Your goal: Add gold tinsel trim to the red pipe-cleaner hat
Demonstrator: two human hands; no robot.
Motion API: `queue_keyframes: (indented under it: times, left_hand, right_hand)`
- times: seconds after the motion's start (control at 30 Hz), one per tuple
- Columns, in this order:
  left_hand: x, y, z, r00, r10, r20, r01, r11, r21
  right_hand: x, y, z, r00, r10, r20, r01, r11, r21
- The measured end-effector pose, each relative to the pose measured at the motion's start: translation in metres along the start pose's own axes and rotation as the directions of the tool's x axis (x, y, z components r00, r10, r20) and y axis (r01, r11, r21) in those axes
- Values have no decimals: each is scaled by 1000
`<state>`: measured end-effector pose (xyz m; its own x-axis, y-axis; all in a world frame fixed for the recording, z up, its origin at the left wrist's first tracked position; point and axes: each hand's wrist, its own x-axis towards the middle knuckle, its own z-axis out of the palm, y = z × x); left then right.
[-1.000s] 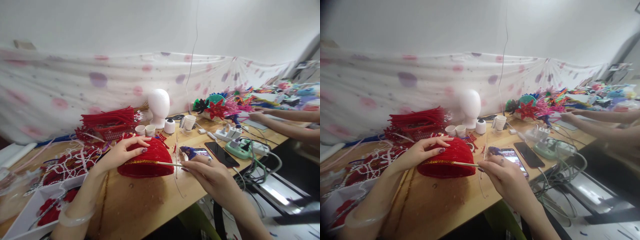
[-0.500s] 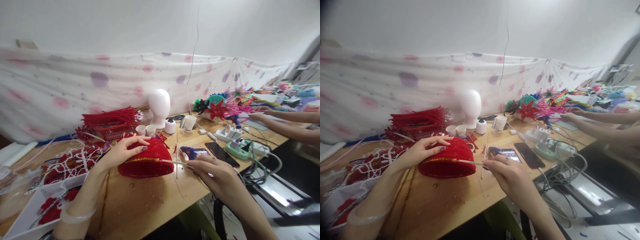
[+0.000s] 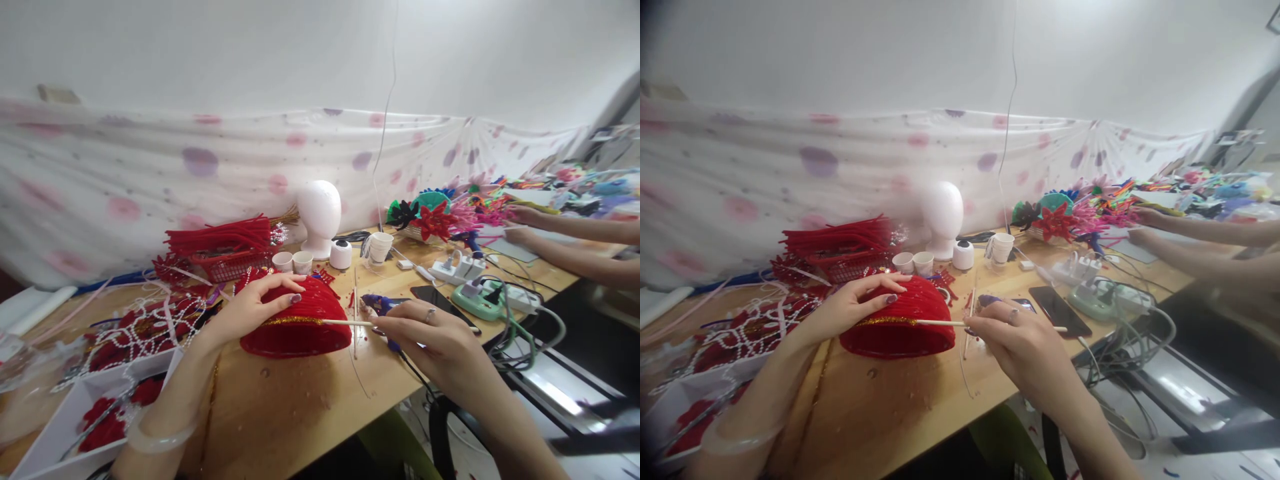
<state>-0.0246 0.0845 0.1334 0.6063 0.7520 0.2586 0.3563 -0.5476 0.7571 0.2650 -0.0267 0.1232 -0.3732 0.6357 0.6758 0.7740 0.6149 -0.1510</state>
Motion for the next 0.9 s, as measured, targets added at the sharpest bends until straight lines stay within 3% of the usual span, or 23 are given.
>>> queue_keyframes:
  times: [0.27, 0.47, 0.67, 0.9]
  left_hand:
    - [-1, 6, 1, 1000, -27, -7, 27, 1000, 8]
    - [-1, 6, 3, 999, -40, -15, 41, 999, 13]
    - [-2, 6, 5, 999, -42, -10, 42, 999, 14]
    - [-1, 5, 4, 996, -81, -33, 81, 997, -12]
  right_hand:
    - [15, 1, -19, 985, -121, 120, 135, 984, -119]
    - [53, -11, -42, 909, -269, 319, 353, 902, -247]
    - [83, -27, -48, 855, -307, 418, 455, 831, -320]
    - [78, -11, -49, 905, -273, 325, 372, 879, -298]
